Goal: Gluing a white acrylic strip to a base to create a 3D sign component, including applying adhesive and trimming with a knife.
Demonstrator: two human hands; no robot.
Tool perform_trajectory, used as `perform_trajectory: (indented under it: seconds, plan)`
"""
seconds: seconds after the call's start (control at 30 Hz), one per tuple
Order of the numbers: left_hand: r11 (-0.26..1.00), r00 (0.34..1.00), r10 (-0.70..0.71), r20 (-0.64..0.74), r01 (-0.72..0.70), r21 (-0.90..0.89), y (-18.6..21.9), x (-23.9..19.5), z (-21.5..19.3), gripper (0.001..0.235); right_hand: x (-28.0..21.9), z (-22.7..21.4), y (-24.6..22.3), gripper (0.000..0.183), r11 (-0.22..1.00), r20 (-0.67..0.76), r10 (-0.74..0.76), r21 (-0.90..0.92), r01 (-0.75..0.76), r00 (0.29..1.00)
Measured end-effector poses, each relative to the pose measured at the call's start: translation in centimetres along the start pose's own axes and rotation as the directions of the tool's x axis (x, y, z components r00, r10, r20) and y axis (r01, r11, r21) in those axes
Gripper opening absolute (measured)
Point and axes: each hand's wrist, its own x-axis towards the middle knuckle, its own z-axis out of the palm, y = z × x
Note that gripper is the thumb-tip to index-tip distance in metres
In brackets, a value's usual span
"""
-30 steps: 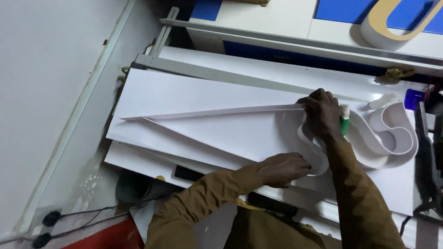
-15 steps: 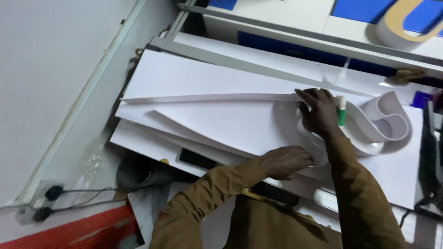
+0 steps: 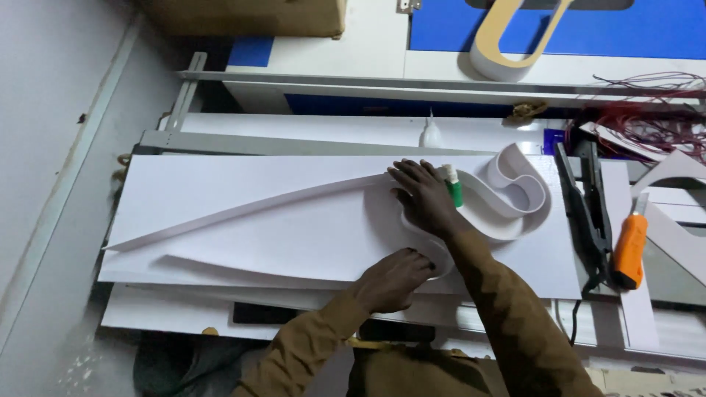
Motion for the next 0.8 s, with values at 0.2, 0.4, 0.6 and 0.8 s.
perform_trajectory:
  seconds: [0.2,0.4,0.6,0.8]
  plan:
    - [0.998,0.998,-0.059,0.021,0.059,0.027,-2.9,-0.3,6.3,0.064,-0.2,0.2,-0.1,0.050,1.000,0.004,0.000,-0.022,0.000,1.000]
    - [0.995,0.977,-0.090,-0.191,0.081,-0.053,-2.4,0.5,5.0,0.067,-0.7,-0.9,0.6,0.069,0.991,0.155,0.012,0.132,-0.033,0.988]
    - [0.912,0.904,-0.335,-0.265,0.240,-0.333,-3.1,1.1,5.0,0.095,0.9,-6.0,-0.5,0.061,0.927,0.198,0.134,0.320,-0.193,0.971]
    - [0.843,0.786,-0.481,-0.389,0.536,0.041,-3.2,1.8,7.3,0.097,4.3,-9.3,0.7,0.054,0.909,0.510,0.246,0.174,-0.379,0.824]
